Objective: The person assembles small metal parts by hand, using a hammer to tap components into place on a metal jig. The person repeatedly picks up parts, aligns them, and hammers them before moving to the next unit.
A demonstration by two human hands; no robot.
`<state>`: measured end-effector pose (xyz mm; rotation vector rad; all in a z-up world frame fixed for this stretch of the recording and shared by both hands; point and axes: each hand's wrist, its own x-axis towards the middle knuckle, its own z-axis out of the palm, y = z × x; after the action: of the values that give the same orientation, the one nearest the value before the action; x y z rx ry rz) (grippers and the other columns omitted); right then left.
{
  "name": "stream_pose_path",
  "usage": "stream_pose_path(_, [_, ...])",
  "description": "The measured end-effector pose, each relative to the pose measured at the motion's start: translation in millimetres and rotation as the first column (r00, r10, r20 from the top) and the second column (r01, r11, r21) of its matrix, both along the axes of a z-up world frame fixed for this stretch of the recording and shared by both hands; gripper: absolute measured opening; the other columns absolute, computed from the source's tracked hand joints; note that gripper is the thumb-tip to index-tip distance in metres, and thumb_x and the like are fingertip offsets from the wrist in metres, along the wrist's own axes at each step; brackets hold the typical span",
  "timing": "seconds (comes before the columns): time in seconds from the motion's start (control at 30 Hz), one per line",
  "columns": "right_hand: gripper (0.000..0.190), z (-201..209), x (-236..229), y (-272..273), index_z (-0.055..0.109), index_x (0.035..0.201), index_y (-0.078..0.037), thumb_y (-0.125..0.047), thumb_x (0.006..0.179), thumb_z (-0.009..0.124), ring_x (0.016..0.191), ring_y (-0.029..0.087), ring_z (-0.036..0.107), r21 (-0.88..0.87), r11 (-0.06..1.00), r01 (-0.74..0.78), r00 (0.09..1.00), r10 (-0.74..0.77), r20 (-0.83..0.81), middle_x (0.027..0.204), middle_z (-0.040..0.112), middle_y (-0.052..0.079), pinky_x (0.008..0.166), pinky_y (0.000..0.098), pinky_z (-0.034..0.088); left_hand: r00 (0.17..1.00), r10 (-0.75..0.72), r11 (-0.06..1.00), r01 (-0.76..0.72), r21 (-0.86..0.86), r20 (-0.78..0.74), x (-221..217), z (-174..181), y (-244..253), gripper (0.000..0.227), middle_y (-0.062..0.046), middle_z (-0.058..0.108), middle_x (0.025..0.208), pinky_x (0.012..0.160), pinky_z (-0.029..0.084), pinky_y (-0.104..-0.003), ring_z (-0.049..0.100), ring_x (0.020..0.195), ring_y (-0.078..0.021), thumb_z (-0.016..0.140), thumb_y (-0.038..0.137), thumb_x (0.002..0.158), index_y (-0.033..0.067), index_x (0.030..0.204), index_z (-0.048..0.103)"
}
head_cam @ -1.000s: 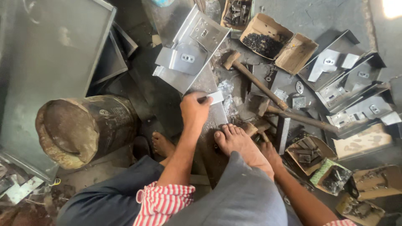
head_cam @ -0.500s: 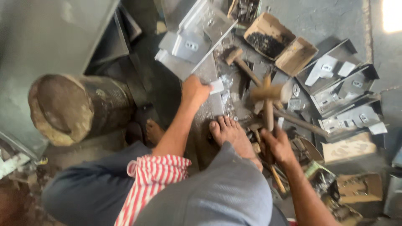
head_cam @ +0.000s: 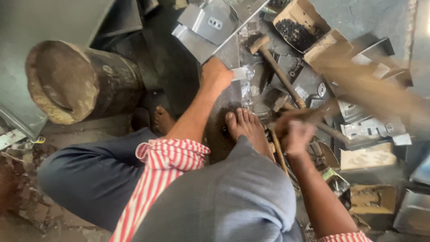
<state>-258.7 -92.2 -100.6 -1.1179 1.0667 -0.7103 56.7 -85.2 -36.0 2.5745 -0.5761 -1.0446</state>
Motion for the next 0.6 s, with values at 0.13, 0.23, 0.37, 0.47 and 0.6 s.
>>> stream_pose_path(0.13, [0.043,-5,-4,-32,0.059,0.078,-0.011,-0.046,0.102,0.057,0.045,0.013,0.053,0.147,0.934,-0.326,0.875,0.357,-0.327,0.056,0.056,0.004,0.039,0.0334,0.041,0.996,0.006,0.996,0.002,-0.093,0.089,-4,1,1,0.043,-0.032,0.069,0.102,0.084,0.056,-0.047,0.069,0.097,-0.0463,0.085,0.019,0.067,-0.0046,0.101,0.072])
stream_pose_path(0.23, [0.044,8,-28,-43,0.052,0.082,-0.014,-0.042,0.115,0.063,0.047,0.01,0.044,0.179,0.982,0.058,0.903,-0.128,0.411,0.06,0.048,-0.002,0.046,0.0309,0.039,0.991,-0.071,0.991,0.083,-0.105,0.117,-7,-18,18,0.037,-0.033,0.07,0.098,0.085,0.057,-0.047,0.069,0.097,-0.0465,0.083,0.02,0.07,-0.0063,0.094,0.073])
stream_pose_path(0.37, [0.041,-16,-1,-15,0.056,0.085,-0.012,-0.039,0.115,0.053,0.052,0.013,0.05,0.067,0.991,0.112,0.938,-0.127,0.324,0.064,0.053,0.001,0.05,0.032,0.041,0.995,-0.025,0.99,0.039,-0.135,0.101,-1,-46,9,0.031,-0.032,0.071,0.096,0.083,0.058,-0.048,0.071,0.095,-0.0465,0.078,0.02,0.074,-0.005,0.092,0.073])
stream_pose_path(0.47, [0.039,-53,16,0,0.057,0.088,-0.01,-0.034,0.115,0.046,0.057,0.016,0.053,0.252,0.884,-0.393,0.819,0.461,-0.341,0.068,0.056,0.004,0.055,0.0338,0.043,0.97,-0.14,0.982,0.162,-0.096,0.199,3,-59,3,0.034,-0.032,0.071,0.096,0.088,0.058,-0.046,0.07,0.099,-0.0464,0.08,0.024,0.076,-0.0061,0.089,0.074])
stream_pose_path(0.6, [0.04,-85,-31,-55,0.059,0.091,-0.007,-0.028,0.115,0.036,0.064,0.02,0.059,0.313,0.927,-0.207,0.914,0.069,0.4,0.073,0.061,0.007,0.061,0.0362,0.046,0.945,-0.101,0.963,0.171,-0.207,0.31,-2,-72,18,0.05,-0.034,0.068,0.101,0.087,0.054,-0.053,0.066,0.099,-0.0517,0.086,0.023,0.064,-0.009,0.099,0.069])
